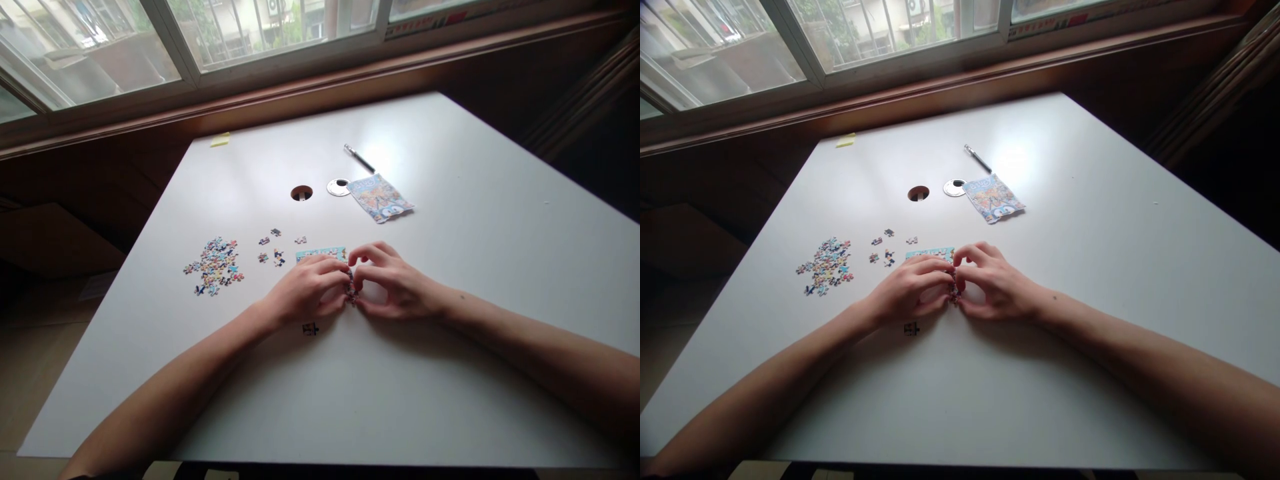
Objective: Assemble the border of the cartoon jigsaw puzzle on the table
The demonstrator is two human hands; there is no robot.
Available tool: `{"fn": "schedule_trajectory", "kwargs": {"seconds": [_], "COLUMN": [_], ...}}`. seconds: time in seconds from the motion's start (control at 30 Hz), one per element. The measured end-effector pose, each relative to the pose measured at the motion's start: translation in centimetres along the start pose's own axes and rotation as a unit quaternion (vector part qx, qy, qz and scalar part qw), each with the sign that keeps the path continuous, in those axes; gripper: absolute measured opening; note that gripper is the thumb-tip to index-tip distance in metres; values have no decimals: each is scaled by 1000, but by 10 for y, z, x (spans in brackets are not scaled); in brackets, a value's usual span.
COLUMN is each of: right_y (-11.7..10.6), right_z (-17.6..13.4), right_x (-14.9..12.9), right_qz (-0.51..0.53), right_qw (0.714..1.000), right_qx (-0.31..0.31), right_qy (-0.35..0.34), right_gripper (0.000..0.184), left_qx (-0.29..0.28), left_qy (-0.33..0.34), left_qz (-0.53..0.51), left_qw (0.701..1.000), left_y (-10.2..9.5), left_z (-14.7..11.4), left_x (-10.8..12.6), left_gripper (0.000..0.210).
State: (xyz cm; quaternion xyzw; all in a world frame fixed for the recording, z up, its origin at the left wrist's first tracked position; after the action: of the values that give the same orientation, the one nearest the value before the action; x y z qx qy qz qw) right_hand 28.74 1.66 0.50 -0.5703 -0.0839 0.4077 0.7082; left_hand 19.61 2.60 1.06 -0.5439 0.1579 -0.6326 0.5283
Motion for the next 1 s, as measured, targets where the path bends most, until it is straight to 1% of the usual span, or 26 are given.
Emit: {"fn": "schedule_trajectory", "kwargs": {"seconds": [0.2, 0.4, 0.57, 0.83, 0.9, 1.0], "right_y": [-1, -4, -2, -5, -5, -5], "right_z": [1, 1, 2, 3, 2, 2], "right_x": [-2, 9, 8, 6, 9, 14], "right_qz": [9, 23, 21, 24, 29, 33], "right_qw": [1000, 999, 999, 999, 999, 998], "right_qx": [-15, 22, 21, 18, 25, 43], "right_qy": [-7, 23, 28, 25, 30, 45], "right_gripper": [19, 11, 11, 10, 12, 23], "left_qx": [-1, -2, -7, -11, -15, -18], "left_qy": [0, -19, -24, -27, -31, -30], "left_qz": [-9, 8, 22, 21, 20, 16], "left_qw": [1000, 1000, 999, 999, 999, 999], "left_y": [0, 3, 4, 5, 5, 5], "left_z": [0, -2, -2, -3, -3, -2], "left_x": [1, -2, -2, -2, -3, -3], "left_gripper": [14, 16, 13, 15, 15, 16]}}
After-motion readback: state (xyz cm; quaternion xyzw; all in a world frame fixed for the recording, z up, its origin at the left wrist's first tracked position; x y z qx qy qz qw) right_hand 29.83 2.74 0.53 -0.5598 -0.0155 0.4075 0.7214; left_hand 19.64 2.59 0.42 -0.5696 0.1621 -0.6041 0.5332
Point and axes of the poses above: each hand's wrist, its own z-axis towards the middle knuckle, its own y-axis out of the palm, x = y × z, the point moved 10 cm from there along z, towards the middle knuckle, and after that the axes turned 8 degrees about -z, right-handed, at the moved point
